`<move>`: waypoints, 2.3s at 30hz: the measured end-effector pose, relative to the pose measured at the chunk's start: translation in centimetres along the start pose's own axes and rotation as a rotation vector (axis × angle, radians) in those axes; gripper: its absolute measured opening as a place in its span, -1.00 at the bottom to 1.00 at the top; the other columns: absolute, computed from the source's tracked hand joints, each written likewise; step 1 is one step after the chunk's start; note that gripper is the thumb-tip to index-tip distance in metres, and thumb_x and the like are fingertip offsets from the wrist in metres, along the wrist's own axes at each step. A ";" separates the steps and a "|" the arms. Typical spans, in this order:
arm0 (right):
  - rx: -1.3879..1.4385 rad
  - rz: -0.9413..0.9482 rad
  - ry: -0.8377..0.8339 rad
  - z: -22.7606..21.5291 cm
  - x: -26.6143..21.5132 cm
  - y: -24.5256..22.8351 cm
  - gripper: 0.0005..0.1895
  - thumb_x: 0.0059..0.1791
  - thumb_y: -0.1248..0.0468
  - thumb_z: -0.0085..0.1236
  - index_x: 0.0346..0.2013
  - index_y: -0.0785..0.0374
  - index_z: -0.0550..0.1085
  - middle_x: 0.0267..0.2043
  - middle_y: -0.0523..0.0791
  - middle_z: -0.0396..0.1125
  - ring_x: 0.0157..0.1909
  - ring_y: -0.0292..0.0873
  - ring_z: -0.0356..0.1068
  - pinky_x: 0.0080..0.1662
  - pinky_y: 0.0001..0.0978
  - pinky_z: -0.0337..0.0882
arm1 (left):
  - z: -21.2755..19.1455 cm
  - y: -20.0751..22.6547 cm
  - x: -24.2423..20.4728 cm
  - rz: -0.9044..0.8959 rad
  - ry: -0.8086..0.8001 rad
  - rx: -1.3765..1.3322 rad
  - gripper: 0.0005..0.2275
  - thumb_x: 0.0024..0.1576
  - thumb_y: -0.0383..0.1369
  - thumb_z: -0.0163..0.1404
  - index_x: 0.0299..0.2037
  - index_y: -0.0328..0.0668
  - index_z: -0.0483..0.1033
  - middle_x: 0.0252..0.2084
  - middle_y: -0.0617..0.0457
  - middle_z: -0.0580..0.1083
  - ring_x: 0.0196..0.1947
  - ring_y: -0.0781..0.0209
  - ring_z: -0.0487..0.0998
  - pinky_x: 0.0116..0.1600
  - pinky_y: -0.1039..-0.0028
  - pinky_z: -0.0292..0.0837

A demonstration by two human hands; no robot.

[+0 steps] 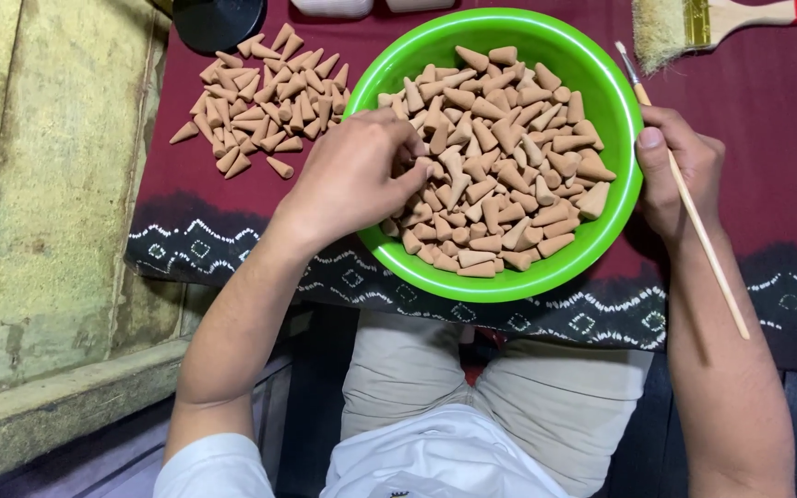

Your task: A person is manually applying a green coating to the tips of incense cones using a small paintbrush, picking them one by one from a bowl.

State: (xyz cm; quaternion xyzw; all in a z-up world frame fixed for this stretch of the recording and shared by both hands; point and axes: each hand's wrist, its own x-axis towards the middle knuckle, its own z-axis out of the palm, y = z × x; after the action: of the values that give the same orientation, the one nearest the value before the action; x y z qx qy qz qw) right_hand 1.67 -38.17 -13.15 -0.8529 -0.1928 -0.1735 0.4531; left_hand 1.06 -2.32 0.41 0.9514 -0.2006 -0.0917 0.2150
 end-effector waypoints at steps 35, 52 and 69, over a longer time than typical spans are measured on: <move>-0.007 0.004 0.004 0.2 0.0 0.1 -0.42 0.34 0.05 -0.19 0.20 0.58 0.53 -0.26 0.04 0.41 -0.32 -0.11 0.32 -0.29 -0.25 0.24 | 0.4 0.1 0.4 0.092 0.436 -0.857 -0.83 0.22 -0.25 0.12 -0.23 -0.19 0.60 -0.28 0.06 0.59 -0.27 0.35 0.59 -0.14 0.61 0.61; 0.003 -0.018 0.019 0.1 0.2 0.1 -0.38 0.32 0.02 -0.19 0.19 0.61 0.52 -0.16 0.10 0.44 -0.25 -0.07 0.35 -0.26 -0.25 0.26 | 1.0 -0.8 1.6 0.007 0.580 -1.126 -0.81 0.04 -0.60 0.26 -0.30 -0.21 0.49 -0.14 -0.24 0.63 -0.07 0.09 0.73 0.05 0.47 0.74; -0.011 -0.169 0.192 1.0 1.0 -2.2 -0.83 0.35 0.51 -0.08 0.18 0.68 0.31 0.17 0.38 0.41 0.21 0.31 0.47 0.21 0.04 0.51 | 2.6 -2.3 3.3 -0.007 0.708 -1.099 -0.89 0.20 -0.36 0.09 -0.18 -0.21 0.57 -0.31 0.08 0.51 -0.31 0.35 0.49 -0.33 0.65 0.56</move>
State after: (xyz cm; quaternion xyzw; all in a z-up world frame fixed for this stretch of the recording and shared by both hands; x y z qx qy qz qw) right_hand 1.55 -36.02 -11.64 -0.8157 -0.2188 -0.2929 0.4483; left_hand 4.18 -2.76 -3.25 0.6763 -0.0384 0.1371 0.7227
